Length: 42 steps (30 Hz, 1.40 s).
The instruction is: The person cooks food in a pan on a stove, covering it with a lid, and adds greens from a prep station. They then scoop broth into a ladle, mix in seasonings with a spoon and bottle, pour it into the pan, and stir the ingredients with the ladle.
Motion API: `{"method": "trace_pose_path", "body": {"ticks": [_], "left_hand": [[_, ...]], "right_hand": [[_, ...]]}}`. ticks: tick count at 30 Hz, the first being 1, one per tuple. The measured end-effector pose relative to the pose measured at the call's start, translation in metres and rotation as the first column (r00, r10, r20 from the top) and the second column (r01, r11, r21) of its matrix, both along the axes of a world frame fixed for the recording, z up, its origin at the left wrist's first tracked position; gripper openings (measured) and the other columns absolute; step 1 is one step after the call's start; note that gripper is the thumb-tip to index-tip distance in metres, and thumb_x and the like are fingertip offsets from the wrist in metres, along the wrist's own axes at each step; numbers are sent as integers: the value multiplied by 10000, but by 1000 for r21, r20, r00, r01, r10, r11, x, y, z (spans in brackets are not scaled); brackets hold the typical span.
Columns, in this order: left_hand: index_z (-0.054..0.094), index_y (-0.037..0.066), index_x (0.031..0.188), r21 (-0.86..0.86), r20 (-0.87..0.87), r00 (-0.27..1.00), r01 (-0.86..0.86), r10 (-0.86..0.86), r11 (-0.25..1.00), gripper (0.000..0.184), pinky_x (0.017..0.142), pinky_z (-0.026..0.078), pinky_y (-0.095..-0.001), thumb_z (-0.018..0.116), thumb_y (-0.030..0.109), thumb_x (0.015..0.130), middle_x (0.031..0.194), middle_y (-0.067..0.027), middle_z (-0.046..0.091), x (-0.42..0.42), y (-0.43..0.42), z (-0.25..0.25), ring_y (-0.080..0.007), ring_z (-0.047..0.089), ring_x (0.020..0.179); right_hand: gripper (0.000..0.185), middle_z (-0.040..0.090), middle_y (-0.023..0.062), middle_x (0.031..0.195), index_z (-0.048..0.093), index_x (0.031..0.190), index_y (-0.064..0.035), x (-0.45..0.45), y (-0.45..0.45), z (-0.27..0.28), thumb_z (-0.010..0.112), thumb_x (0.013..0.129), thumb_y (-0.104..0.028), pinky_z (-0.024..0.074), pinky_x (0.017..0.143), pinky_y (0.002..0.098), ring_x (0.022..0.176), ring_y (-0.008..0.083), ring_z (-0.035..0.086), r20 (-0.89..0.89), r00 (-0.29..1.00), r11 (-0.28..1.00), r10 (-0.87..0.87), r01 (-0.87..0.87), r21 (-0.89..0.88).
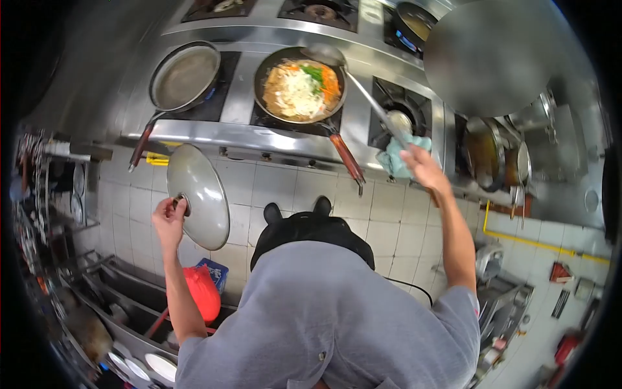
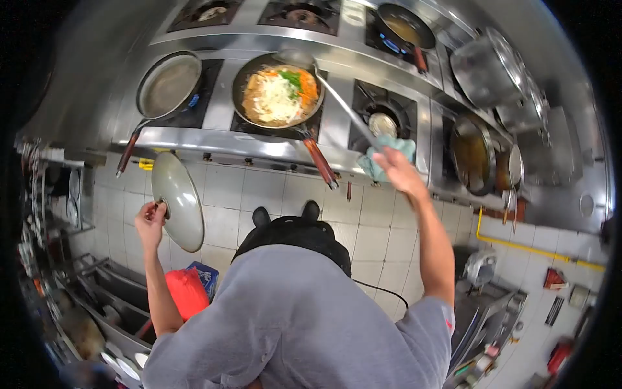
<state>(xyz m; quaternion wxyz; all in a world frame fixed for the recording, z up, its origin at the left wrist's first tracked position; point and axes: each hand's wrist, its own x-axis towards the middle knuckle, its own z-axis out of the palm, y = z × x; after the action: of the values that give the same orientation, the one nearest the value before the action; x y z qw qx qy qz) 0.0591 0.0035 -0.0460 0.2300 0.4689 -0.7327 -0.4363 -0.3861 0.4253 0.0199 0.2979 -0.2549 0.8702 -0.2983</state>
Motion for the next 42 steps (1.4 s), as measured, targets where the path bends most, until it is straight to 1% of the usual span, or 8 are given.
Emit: {"method": "trace_pose_path", "body": {"ticks": [1,6,13,17,21,34,39,42], "left_hand": [[655,-62,928,1,-30,998,49,-49,999,217,465,350,-211,722,126,844,629,34,517,-12,2,12,-37,440,525],[657,-58,967,-128,-118,938,312,-326,942,191,531,355,-197,703,85,850,714,26,514,-99,20,97,-32,430,610],[650,-67,1005,-368,68,718,664,-693,652,276,577,398,-249,716,83,783,786,-42,511,-278,142,196,-92,458,642],[671,-44,941,-462,284,449,838,-847,289,320,804,485,-441,670,218,759,922,-213,631,-394,216,165,-384,622,881],[678,-19,944,-398,501,327,909,-801,122,341,890,480,-440,679,263,753,986,-224,638,-497,277,80,-377,606,990],[655,3,1014,-307,537,364,925,-761,226,319,919,496,-453,651,228,788,1062,-217,646,-613,339,-99,-378,602,1081],[609,17,1155,-290,554,455,890,-697,351,471,927,475,-444,685,336,818,1135,-205,632,-489,306,21,-359,589,1094],[611,-1,1116,-476,351,800,600,-487,643,497,910,466,-433,746,325,766,1087,-189,635,-382,243,37,-357,587,1042]], "right_hand": [[367,444,-13,626,529,958,-24,16,-5,-6,506,991,-389,337,461,283,506,118,404,276,954,993,-116,117,11],[329,357,-51,600,486,862,-94,44,33,-18,496,996,-394,250,385,225,439,51,309,664,725,898,-181,398,-190],[321,360,-50,580,497,879,-103,45,193,-29,507,989,-404,250,336,213,391,38,290,862,491,691,-125,666,-279],[326,353,-48,577,501,883,-104,60,274,-48,513,984,-414,250,332,210,387,37,292,887,423,557,-185,789,-260],[340,342,-43,577,497,878,-106,83,326,-63,525,975,-431,245,335,216,384,40,288,893,394,450,-218,853,-266],[382,356,-32,580,489,859,-99,120,352,-64,544,959,-464,240,343,212,390,45,297,873,326,327,-362,922,-209],[348,344,-32,567,472,876,-91,99,326,-62,517,982,-419,254,317,216,371,46,294,867,415,454,-277,852,-262],[353,349,-33,567,481,877,-89,87,297,-55,524,976,-425,251,325,218,374,47,297,848,477,564,-230,775,-283]]}}
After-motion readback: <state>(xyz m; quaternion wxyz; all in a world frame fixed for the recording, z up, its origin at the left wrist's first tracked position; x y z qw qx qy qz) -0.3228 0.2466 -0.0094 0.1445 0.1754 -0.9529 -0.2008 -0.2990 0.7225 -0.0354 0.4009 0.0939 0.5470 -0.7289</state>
